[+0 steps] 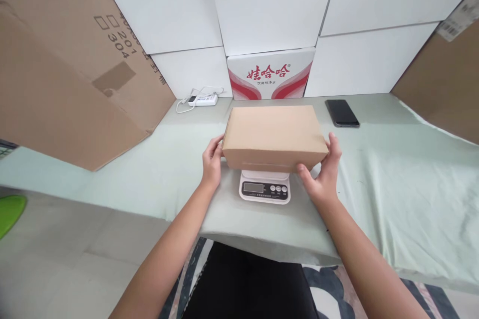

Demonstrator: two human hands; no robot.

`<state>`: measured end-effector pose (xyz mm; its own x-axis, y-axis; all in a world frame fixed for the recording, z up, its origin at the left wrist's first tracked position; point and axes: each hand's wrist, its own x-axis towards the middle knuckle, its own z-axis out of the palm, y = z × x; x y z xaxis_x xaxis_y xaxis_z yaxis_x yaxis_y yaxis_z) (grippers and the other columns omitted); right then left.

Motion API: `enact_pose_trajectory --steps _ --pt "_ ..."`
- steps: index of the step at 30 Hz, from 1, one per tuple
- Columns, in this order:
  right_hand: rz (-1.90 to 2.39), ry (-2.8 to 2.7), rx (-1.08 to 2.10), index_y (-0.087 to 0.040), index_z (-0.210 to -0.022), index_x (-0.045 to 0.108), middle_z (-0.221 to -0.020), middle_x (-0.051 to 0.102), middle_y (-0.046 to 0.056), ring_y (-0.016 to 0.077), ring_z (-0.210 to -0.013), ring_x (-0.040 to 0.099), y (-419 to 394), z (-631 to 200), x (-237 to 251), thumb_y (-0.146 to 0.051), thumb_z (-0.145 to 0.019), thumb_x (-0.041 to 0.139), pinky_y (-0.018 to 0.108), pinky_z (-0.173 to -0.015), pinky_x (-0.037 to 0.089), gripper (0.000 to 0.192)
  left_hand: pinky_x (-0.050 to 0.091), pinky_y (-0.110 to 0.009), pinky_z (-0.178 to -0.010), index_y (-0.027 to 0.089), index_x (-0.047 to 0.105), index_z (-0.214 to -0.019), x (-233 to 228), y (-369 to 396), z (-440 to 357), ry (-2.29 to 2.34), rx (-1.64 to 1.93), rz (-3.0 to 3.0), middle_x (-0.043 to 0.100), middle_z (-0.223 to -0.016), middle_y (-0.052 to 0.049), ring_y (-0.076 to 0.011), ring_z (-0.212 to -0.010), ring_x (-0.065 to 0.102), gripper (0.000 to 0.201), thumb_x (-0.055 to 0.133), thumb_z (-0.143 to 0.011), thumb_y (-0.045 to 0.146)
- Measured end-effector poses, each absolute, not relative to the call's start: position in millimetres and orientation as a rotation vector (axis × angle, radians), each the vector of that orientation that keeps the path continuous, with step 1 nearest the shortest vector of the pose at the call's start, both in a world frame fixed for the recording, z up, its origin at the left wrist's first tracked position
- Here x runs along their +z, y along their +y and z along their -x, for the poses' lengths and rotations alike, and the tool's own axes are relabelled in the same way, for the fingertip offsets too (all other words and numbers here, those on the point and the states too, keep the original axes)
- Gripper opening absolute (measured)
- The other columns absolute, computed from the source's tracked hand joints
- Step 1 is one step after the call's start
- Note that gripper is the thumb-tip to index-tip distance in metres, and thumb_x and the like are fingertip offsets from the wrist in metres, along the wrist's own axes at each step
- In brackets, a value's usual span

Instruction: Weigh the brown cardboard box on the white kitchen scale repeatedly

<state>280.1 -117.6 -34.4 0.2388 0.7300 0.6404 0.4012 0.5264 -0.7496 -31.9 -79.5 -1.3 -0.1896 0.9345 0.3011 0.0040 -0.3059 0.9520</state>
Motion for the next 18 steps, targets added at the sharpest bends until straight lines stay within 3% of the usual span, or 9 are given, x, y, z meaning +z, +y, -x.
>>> enact_pose_trajectory --steps 3,10,18 --pt "1.029 -1.392 0.262 -0.049 -0.175 0.026 -0.158 0.057 0.01 0.0419 -0.144 0.062 -117 -281 -32 -0.064 -0.085 0.083 0.075 -0.128 0.045 0.107 0.058 -0.032 -0.075 0.026 0.08 -0.126 -2 -79 33 1.179 1.634 -1.273 0.078 -0.139 -0.013 -0.022 -0.098 0.071 0.055 0.068 -0.096 0.07" --pt "1.133 -1.377 0.316 -0.045 -0.173 0.035 -0.177 0.044 0.009 0.0463 -0.169 0.041 -120 -276 -32 -0.067 -0.087 0.08 0.077 -0.138 0.033 0.099 0.061 -0.034 -0.086 0.024 0.082 -0.122 -2 -80 30 1.085 1.558 -1.374 0.077 -0.131 -0.013 -0.0263 -0.113 0.071 0.048 0.069 -0.098 0.064" --pt "1.047 -1.411 0.269 -0.048 -0.173 0.034 -0.178 0.043 0.005 0.0441 -0.166 0.045 -112 -270 4 -0.069 -0.089 0.079 0.072 -0.139 0.04 0.097 0.06 -0.037 -0.101 0.026 0.082 -0.124 10 -67 30 1.042 1.657 -1.472 0.079 -0.133 -0.012 -0.0283 -0.123 0.073 0.056 0.064 -0.1 0.073"
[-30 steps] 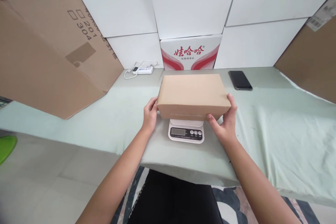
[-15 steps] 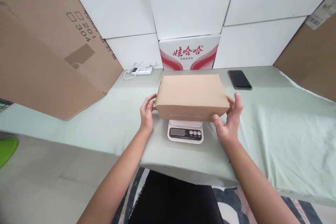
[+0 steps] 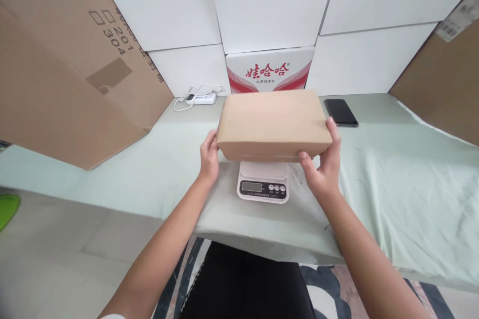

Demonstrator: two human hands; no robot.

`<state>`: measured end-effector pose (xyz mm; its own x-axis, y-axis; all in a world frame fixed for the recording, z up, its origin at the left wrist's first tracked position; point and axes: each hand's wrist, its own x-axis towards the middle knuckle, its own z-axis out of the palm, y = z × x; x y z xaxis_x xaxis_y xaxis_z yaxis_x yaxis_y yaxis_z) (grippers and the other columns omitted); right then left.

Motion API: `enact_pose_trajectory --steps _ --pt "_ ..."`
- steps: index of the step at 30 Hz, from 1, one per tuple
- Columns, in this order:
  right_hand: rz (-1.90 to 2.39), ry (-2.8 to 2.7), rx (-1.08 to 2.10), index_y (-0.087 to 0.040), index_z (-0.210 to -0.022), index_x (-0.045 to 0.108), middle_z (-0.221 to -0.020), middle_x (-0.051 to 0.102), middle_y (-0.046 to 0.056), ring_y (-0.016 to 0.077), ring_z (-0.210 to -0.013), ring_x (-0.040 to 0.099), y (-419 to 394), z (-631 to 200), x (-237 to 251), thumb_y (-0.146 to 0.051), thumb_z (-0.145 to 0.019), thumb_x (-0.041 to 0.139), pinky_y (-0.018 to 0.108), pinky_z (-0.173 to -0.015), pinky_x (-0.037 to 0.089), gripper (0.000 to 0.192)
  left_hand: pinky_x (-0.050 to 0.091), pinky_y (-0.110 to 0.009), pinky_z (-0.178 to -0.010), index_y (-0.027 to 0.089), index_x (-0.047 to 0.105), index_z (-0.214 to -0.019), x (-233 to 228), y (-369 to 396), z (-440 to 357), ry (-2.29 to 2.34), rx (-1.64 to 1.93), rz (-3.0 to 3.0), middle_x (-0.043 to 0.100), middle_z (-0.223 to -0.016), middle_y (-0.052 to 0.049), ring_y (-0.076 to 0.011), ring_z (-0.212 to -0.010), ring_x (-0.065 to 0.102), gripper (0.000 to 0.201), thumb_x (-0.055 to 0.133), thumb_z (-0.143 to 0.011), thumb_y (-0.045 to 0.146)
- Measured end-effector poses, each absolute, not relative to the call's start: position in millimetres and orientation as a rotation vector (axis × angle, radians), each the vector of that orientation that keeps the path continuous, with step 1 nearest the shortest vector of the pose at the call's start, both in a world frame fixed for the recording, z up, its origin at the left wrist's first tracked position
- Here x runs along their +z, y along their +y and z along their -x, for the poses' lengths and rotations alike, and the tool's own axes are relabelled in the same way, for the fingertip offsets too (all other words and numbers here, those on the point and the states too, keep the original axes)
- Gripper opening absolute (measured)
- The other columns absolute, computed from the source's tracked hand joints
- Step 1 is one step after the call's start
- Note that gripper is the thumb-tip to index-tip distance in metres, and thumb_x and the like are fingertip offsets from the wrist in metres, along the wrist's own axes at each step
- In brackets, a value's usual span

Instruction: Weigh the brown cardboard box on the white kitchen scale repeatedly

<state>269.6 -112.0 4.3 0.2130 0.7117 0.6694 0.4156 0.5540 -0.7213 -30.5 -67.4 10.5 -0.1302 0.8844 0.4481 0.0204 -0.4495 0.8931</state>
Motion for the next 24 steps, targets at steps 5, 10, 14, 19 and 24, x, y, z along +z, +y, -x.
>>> enact_pose_trajectory --steps 5,10,14,19,24 --pt "0.877 -1.436 0.181 -0.048 -0.171 0.036 -0.18 0.039 0.002 0.0413 -0.167 0.044 -69 -268 45 -0.073 -0.088 0.077 0.067 -0.138 0.044 0.096 0.062 -0.036 -0.099 0.03 0.08 -0.133 39 -27 26 0.921 1.711 -1.511 0.076 -0.144 -0.01 -0.03 -0.135 0.072 0.057 0.061 -0.102 0.074" --pt "0.937 -1.37 0.338 -0.039 -0.173 0.035 -0.181 0.042 0.007 0.0375 -0.169 0.043 -22 -264 27 -0.071 -0.083 0.08 0.058 -0.14 0.042 0.105 0.065 -0.036 -0.095 0.03 0.08 -0.136 20 17 14 1.019 1.619 -1.385 0.079 -0.147 -0.008 -0.03 -0.136 0.073 0.05 0.057 -0.106 0.063" --pt "1.013 -1.32 0.478 -0.025 -0.175 0.03 -0.184 0.04 0.014 0.0332 -0.17 0.041 -12 -264 -3 -0.058 -0.083 0.083 0.049 -0.145 0.033 0.111 0.065 -0.039 -0.096 0.026 0.079 -0.139 -9 30 8 1.107 1.508 -1.282 0.079 -0.15 -0.009 -0.0317 -0.137 0.073 0.05 0.056 -0.106 0.057" --pt "1.048 -1.271 0.534 -0.017 -0.175 0.028 -0.184 0.039 0.017 0.0283 -0.173 0.037 -16 -265 -7 -0.052 -0.084 0.081 0.042 -0.147 0.024 0.111 0.064 -0.045 -0.107 0.027 0.078 -0.141 -16 32 6 1.106 1.462 -1.293 0.074 -0.157 -0.008 -0.0344 -0.148 0.067 0.052 0.058 -0.106 0.06" --pt "1.092 -1.259 0.503 -0.031 -0.171 0.037 -0.183 0.042 0.009 0.0342 -0.175 0.033 -8 -268 -10 -0.061 -0.075 0.083 0.057 -0.146 0.028 0.11 0.055 -0.046 -0.124 0.029 0.077 -0.142 -15 33 6 1.134 1.457 -1.324 0.074 -0.158 -0.004 -0.029 -0.155 0.062 0.046 0.056 -0.107 0.05"
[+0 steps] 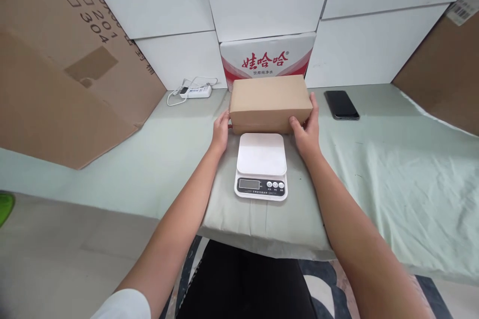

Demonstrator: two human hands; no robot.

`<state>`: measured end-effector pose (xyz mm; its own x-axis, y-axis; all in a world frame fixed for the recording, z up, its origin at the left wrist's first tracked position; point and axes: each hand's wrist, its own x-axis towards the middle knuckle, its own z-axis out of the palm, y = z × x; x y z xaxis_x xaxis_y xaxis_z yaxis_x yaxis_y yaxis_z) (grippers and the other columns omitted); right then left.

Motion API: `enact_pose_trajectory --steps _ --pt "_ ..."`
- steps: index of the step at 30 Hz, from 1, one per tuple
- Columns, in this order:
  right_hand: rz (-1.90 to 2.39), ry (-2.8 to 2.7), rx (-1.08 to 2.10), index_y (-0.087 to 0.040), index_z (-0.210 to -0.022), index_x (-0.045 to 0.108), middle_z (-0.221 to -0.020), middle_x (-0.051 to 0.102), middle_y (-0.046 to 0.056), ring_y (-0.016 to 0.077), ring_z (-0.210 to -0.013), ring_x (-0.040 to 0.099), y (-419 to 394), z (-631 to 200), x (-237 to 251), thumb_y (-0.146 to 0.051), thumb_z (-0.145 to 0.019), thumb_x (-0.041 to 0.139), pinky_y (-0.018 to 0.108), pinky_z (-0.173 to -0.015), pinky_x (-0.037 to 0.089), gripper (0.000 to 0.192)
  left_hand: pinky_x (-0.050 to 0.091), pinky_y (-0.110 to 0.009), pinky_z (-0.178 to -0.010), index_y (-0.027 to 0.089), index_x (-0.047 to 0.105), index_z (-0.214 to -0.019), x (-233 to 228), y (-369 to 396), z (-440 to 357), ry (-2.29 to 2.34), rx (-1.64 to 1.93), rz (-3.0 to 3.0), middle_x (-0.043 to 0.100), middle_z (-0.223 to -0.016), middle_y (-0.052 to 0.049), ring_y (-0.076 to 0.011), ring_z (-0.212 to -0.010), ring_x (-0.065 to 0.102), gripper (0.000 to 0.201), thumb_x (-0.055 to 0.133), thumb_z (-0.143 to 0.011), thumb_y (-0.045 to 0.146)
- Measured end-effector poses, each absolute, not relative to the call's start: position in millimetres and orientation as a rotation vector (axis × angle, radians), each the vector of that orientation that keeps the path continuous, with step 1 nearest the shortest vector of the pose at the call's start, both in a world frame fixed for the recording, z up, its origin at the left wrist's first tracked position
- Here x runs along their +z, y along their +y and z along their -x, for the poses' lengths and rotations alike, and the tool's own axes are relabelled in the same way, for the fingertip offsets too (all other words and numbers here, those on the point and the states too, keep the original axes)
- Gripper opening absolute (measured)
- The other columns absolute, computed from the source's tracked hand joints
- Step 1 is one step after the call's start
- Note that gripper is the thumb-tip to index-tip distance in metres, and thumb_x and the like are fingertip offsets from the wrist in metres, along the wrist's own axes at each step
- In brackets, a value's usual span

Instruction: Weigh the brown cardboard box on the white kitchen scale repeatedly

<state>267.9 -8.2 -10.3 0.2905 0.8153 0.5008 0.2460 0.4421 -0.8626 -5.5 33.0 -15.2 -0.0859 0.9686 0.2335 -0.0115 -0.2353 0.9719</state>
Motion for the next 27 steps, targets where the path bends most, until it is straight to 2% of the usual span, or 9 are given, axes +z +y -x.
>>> enact_pose_trajectory --steps 4,9,17,22,27 --pt "1.147 -1.283 0.458 -0.035 -0.169 0.04 -0.178 0.048 0.009 0.0372 -0.168 0.045 -3 -271 -16 -0.063 -0.08 0.08 0.064 -0.143 0.035 0.102 0.059 -0.047 -0.118 0.027 0.079 -0.139 -17 33 4 1.123 1.453 -1.3 0.073 -0.159 -0.006 -0.0301 -0.154 0.062 0.043 0.056 -0.106 0.044" --pt "1.167 -1.309 0.444 -0.033 -0.172 0.035 -0.179 0.047 0.011 0.0372 -0.167 0.046 -2 -270 -17 -0.069 -0.083 0.077 0.064 -0.142 0.038 0.105 0.062 -0.042 -0.106 0.027 0.08 -0.135 -17 32 2 1.107 1.431 -1.259 0.074 -0.157 -0.006 -0.0296 -0.152 0.064 0.041 0.054 -0.108 0.044" --pt "1.185 -1.276 0.512 -0.032 -0.168 0.038 -0.177 0.049 0.012 0.0373 -0.166 0.048 0 -270 -17 -0.062 -0.077 0.081 0.062 -0.141 0.039 0.105 0.057 -0.047 -0.118 0.027 0.08 -0.133 -20 35 2 1.128 1.425 -1.26 0.073 -0.158 -0.008 -0.0296 -0.156 0.061 0.04 0.053 -0.108 0.043" --pt "1.189 -1.285 0.506 -0.032 -0.167 0.039 -0.173 0.052 0.013 0.0367 -0.161 0.053 1 -272 -21 -0.062 -0.079 0.08 0.063 -0.139 0.043 0.102 0.059 -0.046 -0.113 0.027 0.08 -0.132 -22 37 2 1.138 1.42 -1.245 0.074 -0.157 -0.009 -0.0304 -0.151 0.065 0.04 0.057 -0.106 0.046" --pt "1.19 -1.292 0.504 -0.033 -0.166 0.039 -0.174 0.051 0.012 0.0364 -0.161 0.052 2 -273 -23 -0.06 -0.079 0.08 0.062 -0.139 0.041 0.1 0.056 -0.049 -0.119 0.026 0.081 -0.129 -25 39 0 1.161 1.414 -1.27 0.075 -0.154 -0.011 -0.0305 -0.153 0.063 0.04 0.053 -0.107 0.044"
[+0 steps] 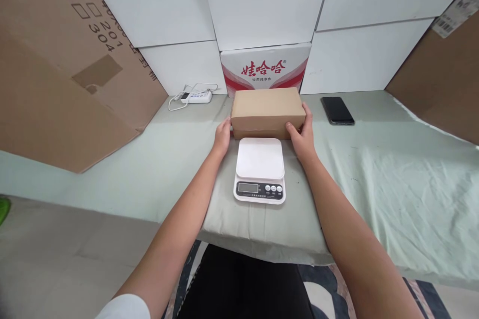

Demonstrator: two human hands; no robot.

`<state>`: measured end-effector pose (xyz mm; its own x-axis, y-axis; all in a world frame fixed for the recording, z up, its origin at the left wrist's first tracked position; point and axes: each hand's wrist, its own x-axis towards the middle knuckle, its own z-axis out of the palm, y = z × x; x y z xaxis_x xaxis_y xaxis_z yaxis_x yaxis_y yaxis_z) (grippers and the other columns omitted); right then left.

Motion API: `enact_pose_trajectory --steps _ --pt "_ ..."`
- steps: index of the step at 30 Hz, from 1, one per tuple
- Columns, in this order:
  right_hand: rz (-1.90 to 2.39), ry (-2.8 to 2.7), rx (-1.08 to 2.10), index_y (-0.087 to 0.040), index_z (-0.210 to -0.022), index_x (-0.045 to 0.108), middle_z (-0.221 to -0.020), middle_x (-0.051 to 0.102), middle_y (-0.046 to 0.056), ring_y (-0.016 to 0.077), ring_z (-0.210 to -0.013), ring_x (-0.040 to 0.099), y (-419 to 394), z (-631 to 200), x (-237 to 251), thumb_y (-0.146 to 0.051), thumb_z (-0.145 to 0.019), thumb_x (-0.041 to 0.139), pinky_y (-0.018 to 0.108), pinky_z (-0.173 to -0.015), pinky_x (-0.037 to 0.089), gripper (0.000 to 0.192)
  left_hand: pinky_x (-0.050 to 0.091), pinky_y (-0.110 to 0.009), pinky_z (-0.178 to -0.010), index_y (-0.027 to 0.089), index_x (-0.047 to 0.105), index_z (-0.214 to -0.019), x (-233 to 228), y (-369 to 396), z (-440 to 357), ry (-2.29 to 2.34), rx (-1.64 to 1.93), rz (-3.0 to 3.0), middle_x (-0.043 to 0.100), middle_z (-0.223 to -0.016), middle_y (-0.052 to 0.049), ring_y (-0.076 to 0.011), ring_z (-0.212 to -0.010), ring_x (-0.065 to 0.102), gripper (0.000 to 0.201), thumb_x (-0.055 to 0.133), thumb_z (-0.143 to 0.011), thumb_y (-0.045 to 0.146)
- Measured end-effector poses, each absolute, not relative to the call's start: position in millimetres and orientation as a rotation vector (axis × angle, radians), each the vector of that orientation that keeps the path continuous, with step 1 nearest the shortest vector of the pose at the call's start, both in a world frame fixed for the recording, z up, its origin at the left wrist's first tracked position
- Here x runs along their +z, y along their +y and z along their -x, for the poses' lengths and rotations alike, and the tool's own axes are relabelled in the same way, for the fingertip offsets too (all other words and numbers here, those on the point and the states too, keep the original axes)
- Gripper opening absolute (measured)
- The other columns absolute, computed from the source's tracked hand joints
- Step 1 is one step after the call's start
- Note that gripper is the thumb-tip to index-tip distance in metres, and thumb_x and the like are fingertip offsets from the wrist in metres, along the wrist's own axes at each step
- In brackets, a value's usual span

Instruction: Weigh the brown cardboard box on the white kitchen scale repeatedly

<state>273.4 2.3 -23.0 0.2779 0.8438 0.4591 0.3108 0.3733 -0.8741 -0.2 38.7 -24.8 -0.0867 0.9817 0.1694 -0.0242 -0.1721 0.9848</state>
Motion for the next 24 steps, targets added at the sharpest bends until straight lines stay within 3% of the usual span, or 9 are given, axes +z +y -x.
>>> enact_pose_trajectory --steps 4,7,10,16,24 --pt "1.185 -1.3 0.493 -0.032 -0.167 0.038 -0.174 0.051 0.013 0.0367 -0.161 0.052 2 -273 -23 -0.061 -0.079 0.08 0.061 -0.136 0.045 0.102 0.059 -0.047 -0.114 0.029 0.079 -0.134 -23 36 0 1.175 1.442 -1.272 0.076 -0.153 -0.011 -0.0306 -0.152 0.063 0.044 0.058 -0.106 0.056" --pt "1.167 -1.285 0.459 -0.036 -0.172 0.031 -0.172 0.053 0.013 0.0366 -0.162 0.053 2 -279 -24 -0.066 -0.083 0.074 0.064 -0.134 0.046 0.104 0.059 -0.043 -0.11 0.033 0.069 -0.152 -16 34 10 1.246 1.59 -1.242 0.061 -0.171 -0.009 -0.0298 -0.151 0.063 0.059 0.057 -0.106 0.066" --pt "1.156 -1.198 0.364 -0.041 -0.173 0.029 -0.176 0.048 0.011 0.0358 -0.169 0.044 4 -291 -27 -0.069 -0.085 0.068 0.068 -0.135 0.041 0.1 0.061 -0.037 -0.097 0.036 0.057 -0.165 -7 34 25 1.319 1.722 -1.119 0.053 -0.178 -0.007 -0.0274 -0.143 0.067 0.068 0.046 -0.107 0.071" --pt "1.163 -1.064 0.353 -0.039 -0.17 0.034 -0.171 0.052 0.014 0.0374 -0.158 0.056 6 -301 -33 -0.062 -0.082 0.069 0.072 -0.129 0.045 0.098 0.058 -0.031 -0.084 0.032 0.052 -0.169 -3 34 37 1.36 1.749 -0.93 0.058 -0.175 -0.008 -0.0235 -0.135 0.069 0.065 0.035 -0.111 0.057" --pt "1.2 -1.137 0.375 -0.037 -0.161 0.048 -0.159 0.062 0.014 0.0363 -0.15 0.06 3 -293 -32 -0.059 -0.084 0.072 0.065 -0.123 0.052 0.084 0.057 -0.031 -0.081 0.034 0.059 -0.164 -12 38 32 1.339 1.681 -1.044 0.065 -0.167 -0.009 -0.0256 -0.131 0.07 0.073 0.041 -0.105 0.074"
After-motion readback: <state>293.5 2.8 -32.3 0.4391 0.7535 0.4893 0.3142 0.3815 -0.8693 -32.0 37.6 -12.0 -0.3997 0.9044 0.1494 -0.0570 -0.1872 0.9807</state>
